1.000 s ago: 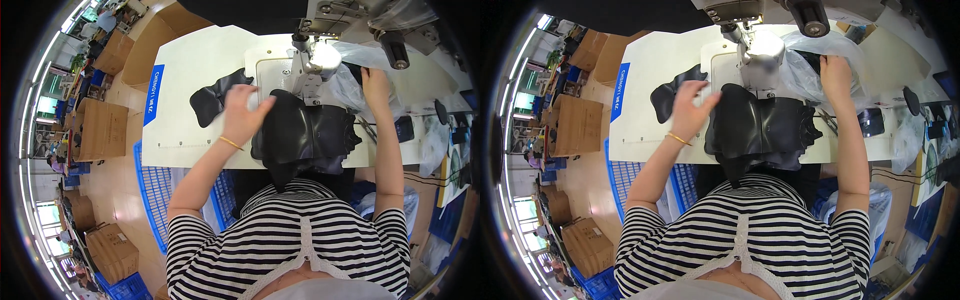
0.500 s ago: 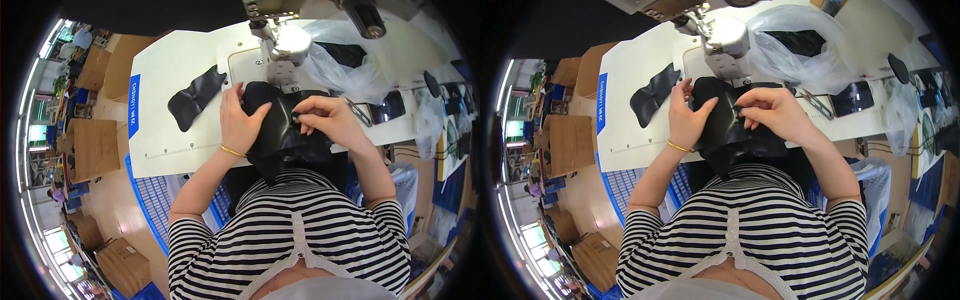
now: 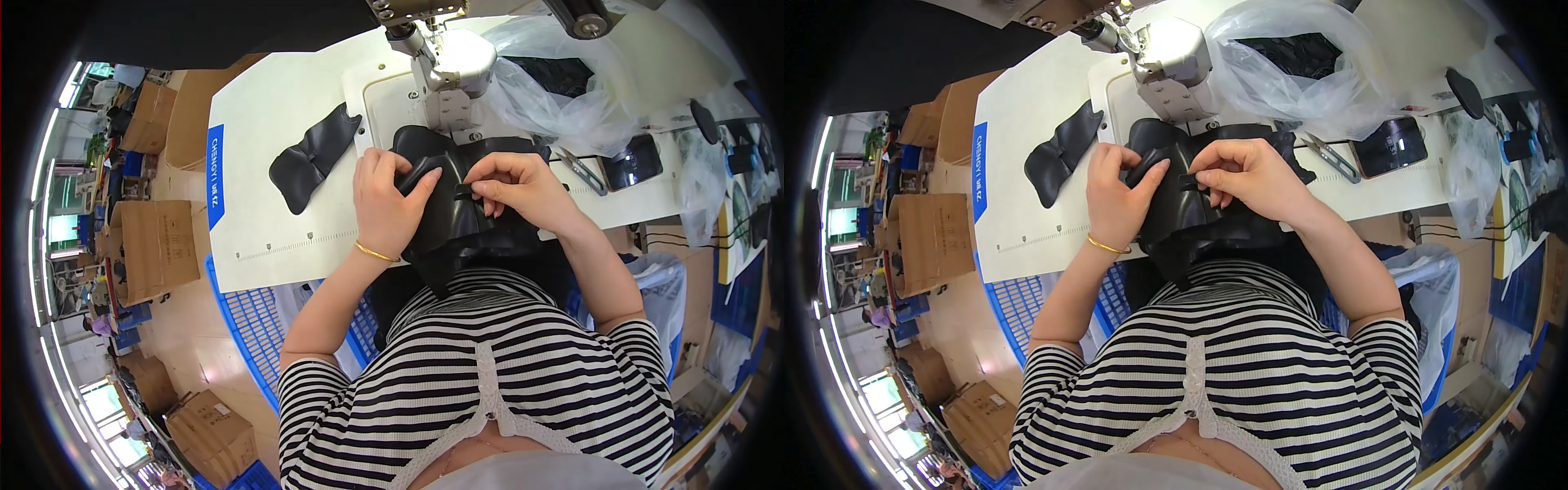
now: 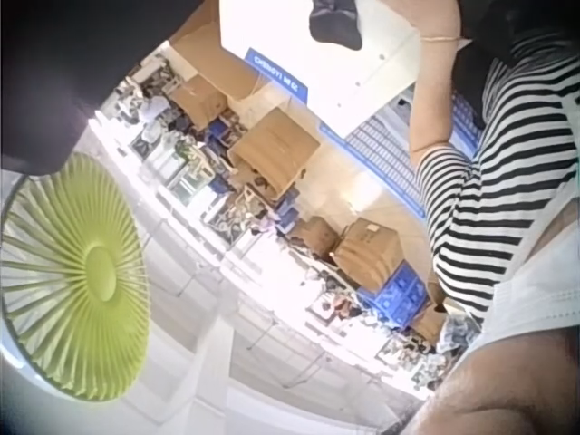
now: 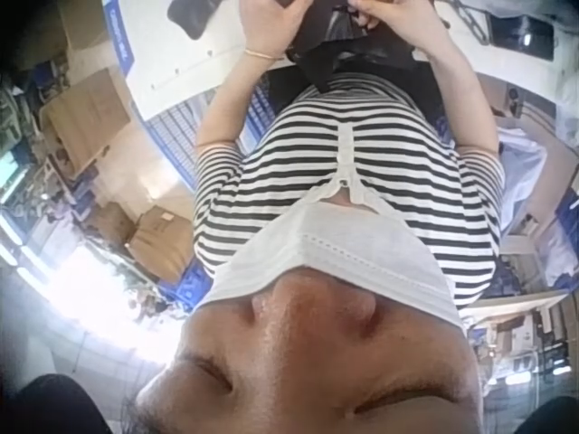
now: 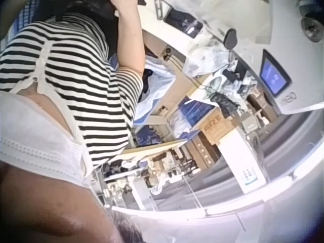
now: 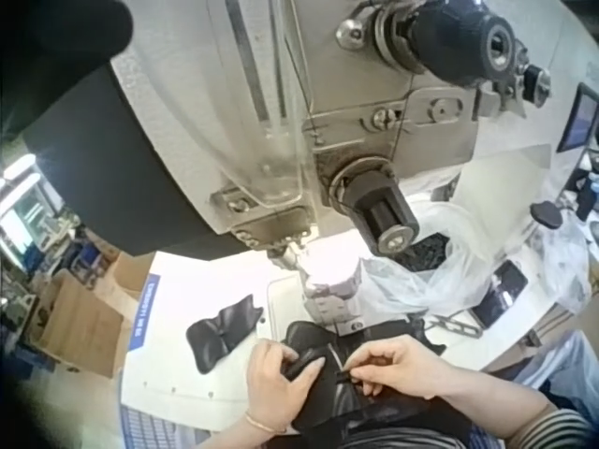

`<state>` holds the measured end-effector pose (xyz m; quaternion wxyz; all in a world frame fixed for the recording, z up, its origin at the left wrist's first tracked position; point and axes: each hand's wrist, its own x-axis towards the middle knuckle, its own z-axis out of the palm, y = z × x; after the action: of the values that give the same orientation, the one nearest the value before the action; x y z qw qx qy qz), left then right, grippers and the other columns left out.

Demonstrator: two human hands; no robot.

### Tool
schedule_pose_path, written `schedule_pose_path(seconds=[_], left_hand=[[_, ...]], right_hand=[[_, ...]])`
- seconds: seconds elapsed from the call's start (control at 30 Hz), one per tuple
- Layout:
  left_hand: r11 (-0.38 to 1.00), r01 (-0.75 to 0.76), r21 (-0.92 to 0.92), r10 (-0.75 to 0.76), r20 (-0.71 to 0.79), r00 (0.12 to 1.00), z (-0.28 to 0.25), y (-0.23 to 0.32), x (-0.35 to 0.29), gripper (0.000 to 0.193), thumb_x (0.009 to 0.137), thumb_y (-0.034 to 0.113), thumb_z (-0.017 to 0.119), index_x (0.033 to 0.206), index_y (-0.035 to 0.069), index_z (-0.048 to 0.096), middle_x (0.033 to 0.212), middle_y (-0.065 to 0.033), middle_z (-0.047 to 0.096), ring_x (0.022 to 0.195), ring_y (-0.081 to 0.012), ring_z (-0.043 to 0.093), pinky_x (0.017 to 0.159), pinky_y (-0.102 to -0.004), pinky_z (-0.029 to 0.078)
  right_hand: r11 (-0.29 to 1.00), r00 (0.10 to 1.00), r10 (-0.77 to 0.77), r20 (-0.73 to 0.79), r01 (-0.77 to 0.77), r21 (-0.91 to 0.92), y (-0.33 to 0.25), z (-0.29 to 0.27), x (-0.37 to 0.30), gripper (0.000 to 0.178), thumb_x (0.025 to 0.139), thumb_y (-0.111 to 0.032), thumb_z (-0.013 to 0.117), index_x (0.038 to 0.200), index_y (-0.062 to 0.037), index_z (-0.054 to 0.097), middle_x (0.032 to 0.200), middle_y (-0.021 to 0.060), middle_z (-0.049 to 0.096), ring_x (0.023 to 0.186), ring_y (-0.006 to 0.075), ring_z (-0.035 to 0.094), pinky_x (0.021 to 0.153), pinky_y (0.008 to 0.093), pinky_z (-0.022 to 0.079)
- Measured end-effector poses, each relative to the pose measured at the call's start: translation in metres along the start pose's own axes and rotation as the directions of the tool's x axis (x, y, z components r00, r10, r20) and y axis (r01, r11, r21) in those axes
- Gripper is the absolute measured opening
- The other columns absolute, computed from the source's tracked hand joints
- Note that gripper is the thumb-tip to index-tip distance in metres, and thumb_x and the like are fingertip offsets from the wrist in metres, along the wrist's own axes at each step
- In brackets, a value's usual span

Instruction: Stitching and preparing leather or synthetic panels of shoes at a sewing machine workstation.

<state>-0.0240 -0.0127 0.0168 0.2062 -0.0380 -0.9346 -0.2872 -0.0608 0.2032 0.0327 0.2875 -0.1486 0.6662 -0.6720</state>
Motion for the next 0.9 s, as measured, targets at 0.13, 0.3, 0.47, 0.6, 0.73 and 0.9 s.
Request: schedule_pose_path(seconds=[0.13, 0.3, 0.47, 0.6, 0.73, 0.9], left_hand=[[0.949, 0.107, -0.296, -0.098, 0.043, 0.994, -0.002, 0.004, 0.003, 0.029, 0.077, 0.018, 0.076, 0.082, -0.002, 0.057, 0.070, -0.0052, 0.055, 0.061, -0.0172, 0.051, 0.057, -0.0310, 0.043], [0.319, 0.672, -0.668, -0.369, 0.566, 0.737, -0.022, 0.019, 0.013, 0.026, 0.084, 0.021, 0.072, 0.089, -0.004, 0.064, 0.075, -0.0022, 0.063, 0.065, -0.0083, 0.056, 0.060, -0.0241, 0.047], [0.268, 0.817, -0.511, -0.259, 0.778, 0.572, -0.035, 0.026, 0.021, 0.022, 0.082, 0.017, 0.071, 0.086, -0.004, 0.067, 0.081, -0.0061, 0.068, 0.068, -0.0096, 0.062, 0.061, -0.0241, 0.051], [0.588, 0.585, -0.559, -0.147, 0.638, 0.756, -0.021, 0.033, 0.016, 0.016, 0.078, 0.011, 0.070, 0.084, -0.003, 0.068, 0.075, -0.0055, 0.068, 0.063, -0.0096, 0.062, 0.058, -0.0251, 0.050], [0.750, 0.491, -0.444, -0.192, 0.564, 0.803, -0.022, 0.043, 0.014, 0.013, 0.073, 0.009, 0.069, 0.080, -0.002, 0.068, 0.067, -0.0060, 0.067, 0.059, -0.0094, 0.061, 0.054, -0.0257, 0.048], [0.685, 0.426, -0.590, -0.271, 0.337, 0.902, -0.021, 0.042, 0.003, 0.017, 0.075, 0.009, 0.072, 0.083, -0.005, 0.067, 0.071, -0.0073, 0.068, 0.062, -0.0109, 0.063, 0.058, -0.0256, 0.050]], right_hand=[[0.999, 1.000, -0.005, 0.028, 0.004, 0.035, 0.003, -0.003, 0.002, 0.013, 0.088, -0.005, 0.059, 0.098, 0.0016, 0.065, 0.079, 0.0034, 0.064, 0.065, 0.0071, 0.061, 0.059, 0.0206, 0.050], [0.998, 1.000, 0.008, -0.013, -0.007, 0.069, 0.005, -0.005, 0.001, 0.012, 0.088, -0.005, 0.060, 0.096, 0.0023, 0.064, 0.079, 0.0040, 0.065, 0.064, 0.0074, 0.060, 0.058, 0.0204, 0.049], [0.998, 1.000, -0.003, -0.010, 0.003, 0.065, 0.001, -0.001, 0.001, 0.010, 0.087, -0.006, 0.061, 0.093, 0.0013, 0.064, 0.076, 0.0030, 0.064, 0.062, 0.0077, 0.060, 0.056, 0.0203, 0.048], [0.994, 0.999, 0.016, -0.052, -0.021, -0.103, -0.007, 0.008, -0.003, 0.006, 0.085, -0.005, 0.061, 0.088, -0.0001, 0.064, 0.070, 0.0019, 0.062, 0.059, 0.0071, 0.058, 0.053, 0.0210, 0.046], [0.984, 0.995, -0.025, -0.098, 0.008, -0.177, -0.007, 0.010, -0.005, 0.006, 0.085, -0.005, 0.062, 0.085, 0.0005, 0.062, 0.068, 0.0014, 0.061, 0.057, 0.0066, 0.056, 0.050, 0.0214, 0.044], [0.956, 0.919, -0.251, -0.304, 0.186, -0.225, -0.007, 0.018, -0.025, 0.009, 0.084, -0.008, 0.066, 0.084, 0.0000, 0.062, 0.066, 0.0022, 0.059, 0.055, 0.0068, 0.054, 0.049, 0.0217, 0.041]])
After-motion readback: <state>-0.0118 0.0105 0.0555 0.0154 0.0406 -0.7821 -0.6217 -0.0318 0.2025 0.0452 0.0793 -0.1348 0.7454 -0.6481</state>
